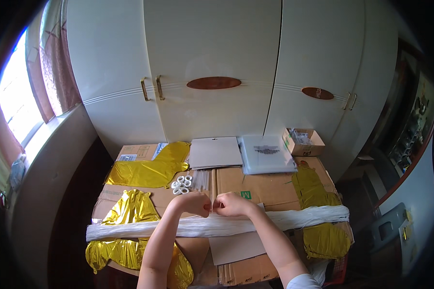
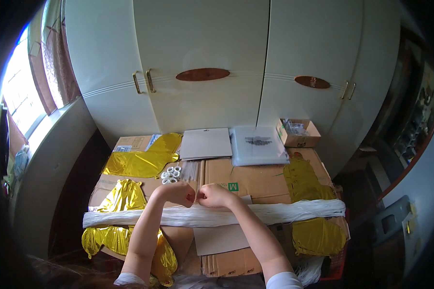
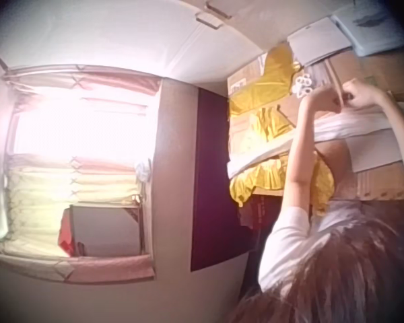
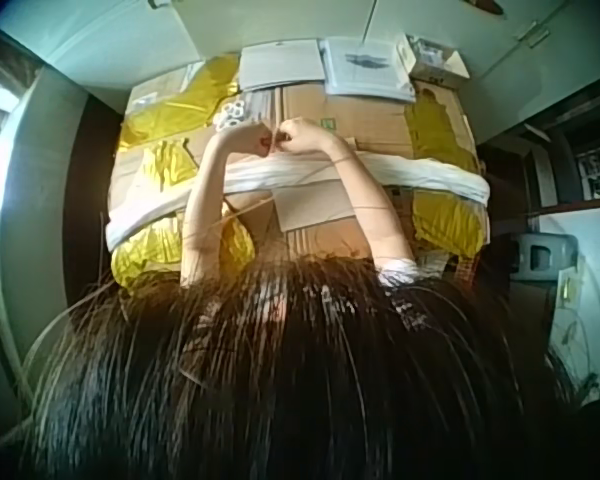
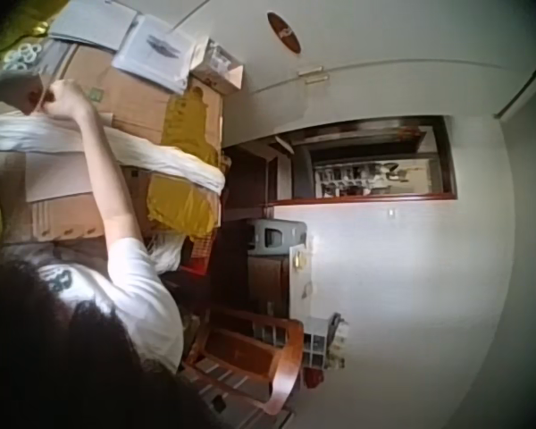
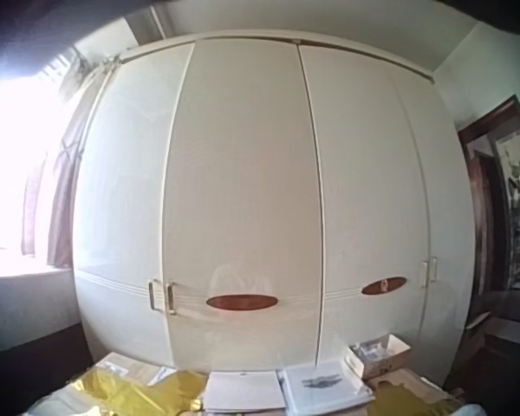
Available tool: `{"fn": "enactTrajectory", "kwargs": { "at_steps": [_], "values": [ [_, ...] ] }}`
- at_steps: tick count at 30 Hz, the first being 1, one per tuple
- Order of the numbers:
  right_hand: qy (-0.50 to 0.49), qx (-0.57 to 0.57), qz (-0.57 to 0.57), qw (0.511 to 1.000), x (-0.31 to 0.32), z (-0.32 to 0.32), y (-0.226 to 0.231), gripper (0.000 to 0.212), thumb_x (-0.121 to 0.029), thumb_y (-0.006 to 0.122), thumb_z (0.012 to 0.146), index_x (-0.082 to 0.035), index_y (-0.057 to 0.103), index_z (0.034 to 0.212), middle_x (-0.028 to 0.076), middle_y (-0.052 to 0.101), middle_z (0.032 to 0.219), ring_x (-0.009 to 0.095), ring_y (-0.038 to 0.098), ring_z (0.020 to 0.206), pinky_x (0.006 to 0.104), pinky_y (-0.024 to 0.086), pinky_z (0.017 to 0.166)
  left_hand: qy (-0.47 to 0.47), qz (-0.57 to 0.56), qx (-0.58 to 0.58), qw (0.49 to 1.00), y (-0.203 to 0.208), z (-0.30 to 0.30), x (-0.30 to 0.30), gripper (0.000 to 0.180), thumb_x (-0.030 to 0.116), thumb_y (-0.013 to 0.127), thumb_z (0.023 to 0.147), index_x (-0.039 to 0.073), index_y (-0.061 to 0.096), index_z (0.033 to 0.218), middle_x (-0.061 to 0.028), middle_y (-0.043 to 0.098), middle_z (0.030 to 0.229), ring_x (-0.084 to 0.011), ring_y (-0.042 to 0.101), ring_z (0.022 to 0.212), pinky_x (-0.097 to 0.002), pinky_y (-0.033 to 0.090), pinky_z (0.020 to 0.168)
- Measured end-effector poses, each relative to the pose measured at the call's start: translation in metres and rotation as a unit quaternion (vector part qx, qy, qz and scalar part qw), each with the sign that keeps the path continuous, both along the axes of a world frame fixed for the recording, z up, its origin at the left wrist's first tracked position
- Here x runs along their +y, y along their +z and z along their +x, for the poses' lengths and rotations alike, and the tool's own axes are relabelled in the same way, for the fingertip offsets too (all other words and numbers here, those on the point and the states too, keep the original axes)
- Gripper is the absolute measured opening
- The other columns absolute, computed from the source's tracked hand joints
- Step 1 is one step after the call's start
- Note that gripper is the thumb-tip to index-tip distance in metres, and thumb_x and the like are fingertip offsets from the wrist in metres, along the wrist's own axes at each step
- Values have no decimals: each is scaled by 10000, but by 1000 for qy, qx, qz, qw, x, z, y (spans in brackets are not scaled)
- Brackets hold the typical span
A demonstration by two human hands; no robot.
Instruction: Manually folding and assembling gold foil and white paper materials at a packaging station.
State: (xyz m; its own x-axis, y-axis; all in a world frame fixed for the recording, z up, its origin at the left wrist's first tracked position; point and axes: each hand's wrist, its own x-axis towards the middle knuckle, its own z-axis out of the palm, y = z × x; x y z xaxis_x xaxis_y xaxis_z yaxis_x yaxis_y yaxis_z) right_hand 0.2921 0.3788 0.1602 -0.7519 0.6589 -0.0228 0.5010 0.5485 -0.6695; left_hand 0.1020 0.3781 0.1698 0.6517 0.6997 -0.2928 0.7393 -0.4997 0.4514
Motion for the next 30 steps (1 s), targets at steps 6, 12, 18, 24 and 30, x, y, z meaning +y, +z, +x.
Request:
{"fn": "enactTrajectory", "kwargs": {
  "at_steps": [6, 12, 18, 24, 30],
  "values": [
    [10, 1, 2, 1000, 3, 1, -8, 162, -156, 627, 738, -28, 657, 832, 108, 637, 837, 223, 623, 776, 309, 493, 710, -1, 2, -10, 1000, 1, 0, 0, 186, 193, 643, 619, 54, 648, 743, -91, 641, 703, -221, 607, 648, -331, 475, 597],
    [19, 43, 35, 998, 0, 1, -1, 110, -115, 622, 745, -44, 655, 822, 102, 628, 826, 223, 615, 765, 309, 485, 680, 5, -10, 6, 1000, 3, 3, -3, 186, 197, 637, 624, 60, 651, 749, -90, 639, 697, -226, 605, 646, -334, 472, 592],
    [38, 67, 62, 995, 0, 1, -1, 82, -114, 608, 760, -38, 621, 786, 88, 607, 810, 221, 595, 739, 304, 470, 665, -12, -10, 64, 998, 8, 10, -5, 193, 214, 625, 622, 88, 654, 765, -99, 630, 684, -247, 599, 643, -354, 464, 589],
    [12, 109, 27, 994, 2, 5, -1, 141, -162, 571, 825, -25, 558, 853, 60, 570, 731, 177, 562, 688, 296, 446, 638, -27, -6, 72, 997, -2, 10, -2, 220, 225, 643, 612, 87, 656, 783, -102, 640, 715, -257, 612, 688, -359, 472, 620],
    [-39, 130, -145, 980, 1, 11, 12, 126, -171, 513, 888, -47, 504, 912, -9, 512, 660, 66, 456, 617, 242, 395, 574, -12, -9, -29, 999, 1, 0, -2, 260, 267, 700, 677, 77, 655, 849, -72, 655, 777, -228, 625, 732, -328, 484, 659]
  ]
}}
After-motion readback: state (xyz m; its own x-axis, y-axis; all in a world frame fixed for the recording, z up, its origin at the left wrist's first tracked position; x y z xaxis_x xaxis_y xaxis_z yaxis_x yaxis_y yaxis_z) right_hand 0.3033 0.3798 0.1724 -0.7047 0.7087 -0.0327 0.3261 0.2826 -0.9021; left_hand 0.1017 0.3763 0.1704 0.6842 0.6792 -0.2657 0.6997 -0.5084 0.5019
